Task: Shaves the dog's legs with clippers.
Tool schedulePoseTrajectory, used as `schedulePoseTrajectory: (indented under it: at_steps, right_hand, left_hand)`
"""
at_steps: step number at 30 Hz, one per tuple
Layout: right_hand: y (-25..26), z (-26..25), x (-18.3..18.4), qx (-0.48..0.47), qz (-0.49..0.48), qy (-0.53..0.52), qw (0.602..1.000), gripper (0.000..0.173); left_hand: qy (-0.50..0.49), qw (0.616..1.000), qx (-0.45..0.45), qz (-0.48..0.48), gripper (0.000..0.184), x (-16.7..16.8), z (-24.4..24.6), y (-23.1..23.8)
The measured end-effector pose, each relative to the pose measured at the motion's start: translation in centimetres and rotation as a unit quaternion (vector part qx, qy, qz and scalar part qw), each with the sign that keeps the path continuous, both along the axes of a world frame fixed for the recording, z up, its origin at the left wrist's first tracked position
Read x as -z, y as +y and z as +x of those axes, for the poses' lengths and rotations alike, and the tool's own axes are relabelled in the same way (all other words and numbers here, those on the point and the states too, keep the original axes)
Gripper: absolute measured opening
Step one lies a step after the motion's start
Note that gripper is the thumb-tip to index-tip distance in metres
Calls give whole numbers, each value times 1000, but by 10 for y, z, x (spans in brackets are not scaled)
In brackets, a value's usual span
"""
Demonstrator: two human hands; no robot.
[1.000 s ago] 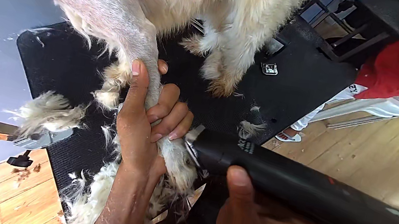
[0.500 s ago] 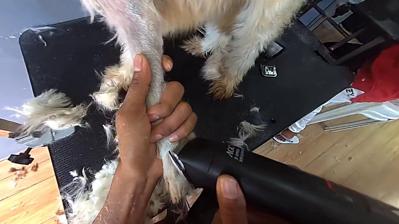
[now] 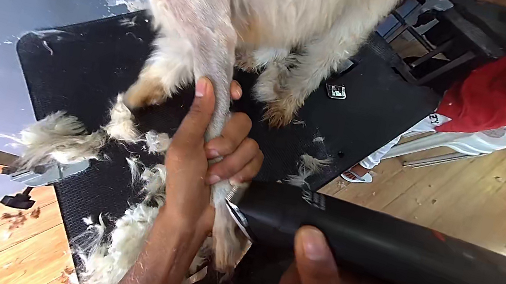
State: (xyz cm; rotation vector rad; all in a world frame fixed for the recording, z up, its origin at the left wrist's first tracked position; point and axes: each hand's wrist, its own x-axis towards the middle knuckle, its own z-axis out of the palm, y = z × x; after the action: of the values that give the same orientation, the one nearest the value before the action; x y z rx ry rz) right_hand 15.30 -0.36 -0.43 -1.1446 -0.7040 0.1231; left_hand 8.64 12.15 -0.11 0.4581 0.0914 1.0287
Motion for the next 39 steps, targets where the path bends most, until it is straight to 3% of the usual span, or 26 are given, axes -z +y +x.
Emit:
schedulePoseTrajectory:
  at_steps: [5,8,11,14,17,21,24,33,39]
  right_hand:
    - [-22,7,1,14,-36,11,999,44]
    - [-20,16,3,-105,-24,153,982,43]
    - [-15,46,7,-285,62,313,904,44]
    - [-8,67,1,-381,96,401,828,41]
    - [-5,76,8,-448,56,332,828,28]
    - [0,86,18,-436,-54,36,898,36]
    - [14,83,15,-433,-51,-133,890,37]
    - [41,69,10,-455,34,-193,868,38]
    - [50,75,8,-491,30,-211,845,32]
  left_hand:
    - [35,999,9,-27,46,12,12,-11]
    - [21,999,20,-29,45,10,12,0]
    - [-9,998,45,-31,46,6,7,8]
    - [-6,998,60,-30,45,3,5,11]
    - [22,997,55,-40,43,-1,6,9]
    - [63,997,43,-28,42,-4,2,-5]
    - [57,997,38,-28,42,-9,0,-7]
    - [35,999,22,-23,42,-15,-8,-2]
    - [47,999,18,-5,45,-12,-11,-3]
